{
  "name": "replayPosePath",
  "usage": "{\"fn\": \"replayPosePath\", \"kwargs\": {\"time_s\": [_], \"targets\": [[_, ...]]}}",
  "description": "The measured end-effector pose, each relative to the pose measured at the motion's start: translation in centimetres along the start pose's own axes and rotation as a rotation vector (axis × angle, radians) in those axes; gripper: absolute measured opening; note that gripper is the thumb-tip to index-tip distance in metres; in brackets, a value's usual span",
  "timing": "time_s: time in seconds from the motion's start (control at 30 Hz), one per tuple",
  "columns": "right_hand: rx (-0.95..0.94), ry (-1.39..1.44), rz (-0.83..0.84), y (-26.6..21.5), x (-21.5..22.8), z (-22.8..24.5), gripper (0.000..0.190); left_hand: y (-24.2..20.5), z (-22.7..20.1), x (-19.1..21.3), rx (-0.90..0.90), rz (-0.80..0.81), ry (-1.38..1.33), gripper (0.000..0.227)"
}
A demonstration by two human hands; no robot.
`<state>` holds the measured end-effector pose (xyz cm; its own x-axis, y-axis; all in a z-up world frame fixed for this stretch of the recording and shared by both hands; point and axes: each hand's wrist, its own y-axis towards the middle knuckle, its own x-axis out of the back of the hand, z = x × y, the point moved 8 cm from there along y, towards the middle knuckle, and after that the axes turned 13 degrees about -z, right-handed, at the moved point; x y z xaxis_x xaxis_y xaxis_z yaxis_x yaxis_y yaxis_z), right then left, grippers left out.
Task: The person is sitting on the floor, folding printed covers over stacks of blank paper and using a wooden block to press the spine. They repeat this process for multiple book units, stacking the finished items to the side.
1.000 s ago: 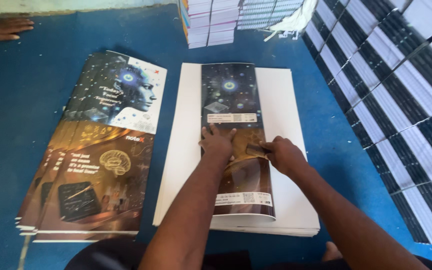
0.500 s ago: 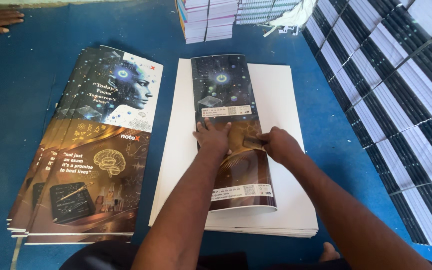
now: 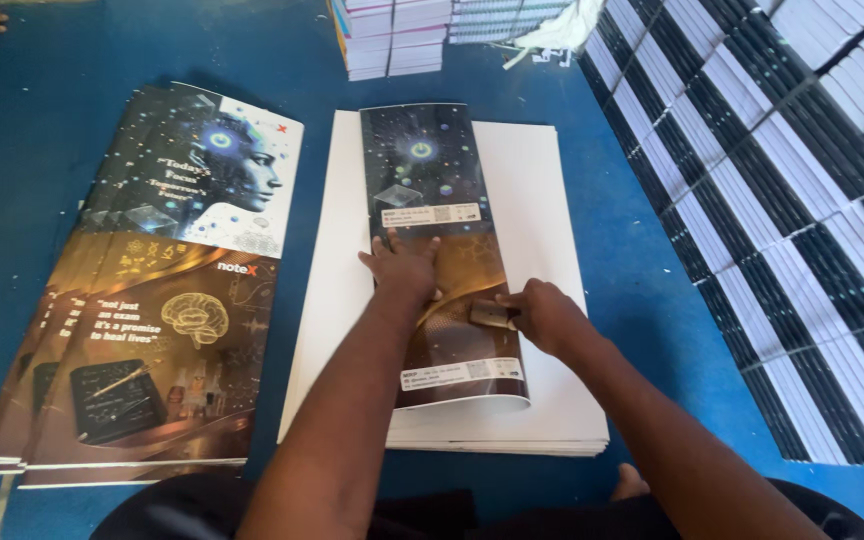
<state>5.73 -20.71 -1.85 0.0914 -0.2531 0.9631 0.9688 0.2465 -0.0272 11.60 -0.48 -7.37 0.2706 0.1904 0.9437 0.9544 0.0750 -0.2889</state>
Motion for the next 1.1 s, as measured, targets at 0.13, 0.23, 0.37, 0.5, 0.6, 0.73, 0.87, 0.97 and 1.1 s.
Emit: {"fn": "replayPosePath", "kwargs": {"time_s": [0.13,0.23,0.37,0.5,0.6,0.73,0.87,0.97,1.1], "targets": [[0.006,0.045,0.033,-1.5,-0.4,-0.2,0.042,0.4,0.0,-0.1,-0.013,0.019,0.041,0.11],[0.022,0.079,0.04,-2.6,-0.6,-0.4,0.041,0.4,0.1,0.0,-0.02,0.019,0.059,0.108],[0.068,0.092,0.041,-3.7,-0.7,-0.2,0.041,0.0,0.0,0.2,-0.024,-0.011,0.059,0.105],[0.078,0.114,0.042,-4.6,-0.6,0.6,0.038,-0.3,0.1,0.4,-0.014,-0.01,0.016,0.105],[0.111,0.126,0.041,-5.3,-0.2,1.2,0.033,-0.4,0.2,0.5,-0.01,0.011,0.009,0.104],[0.011,0.144,0.125,-6.4,-0.3,0.6,0.024,-0.5,0.2,0.6,-0.018,0.007,0.007,0.102],[-0.036,0.125,0.189,-7.6,-0.5,0.2,0.023,-0.6,0.2,0.3,-0.024,0.017,-0.014,0.101],[-0.023,0.147,0.222,-8.3,-0.5,0.3,0.023,-0.8,0.6,0.2,-0.035,-0.013,-0.031,0.102],[-0.12,0.21,0.305,-9.2,-1.3,-1.0,0.027,-0.7,0.9,-0.1,-0.054,-0.052,-0.047,0.103]]}}
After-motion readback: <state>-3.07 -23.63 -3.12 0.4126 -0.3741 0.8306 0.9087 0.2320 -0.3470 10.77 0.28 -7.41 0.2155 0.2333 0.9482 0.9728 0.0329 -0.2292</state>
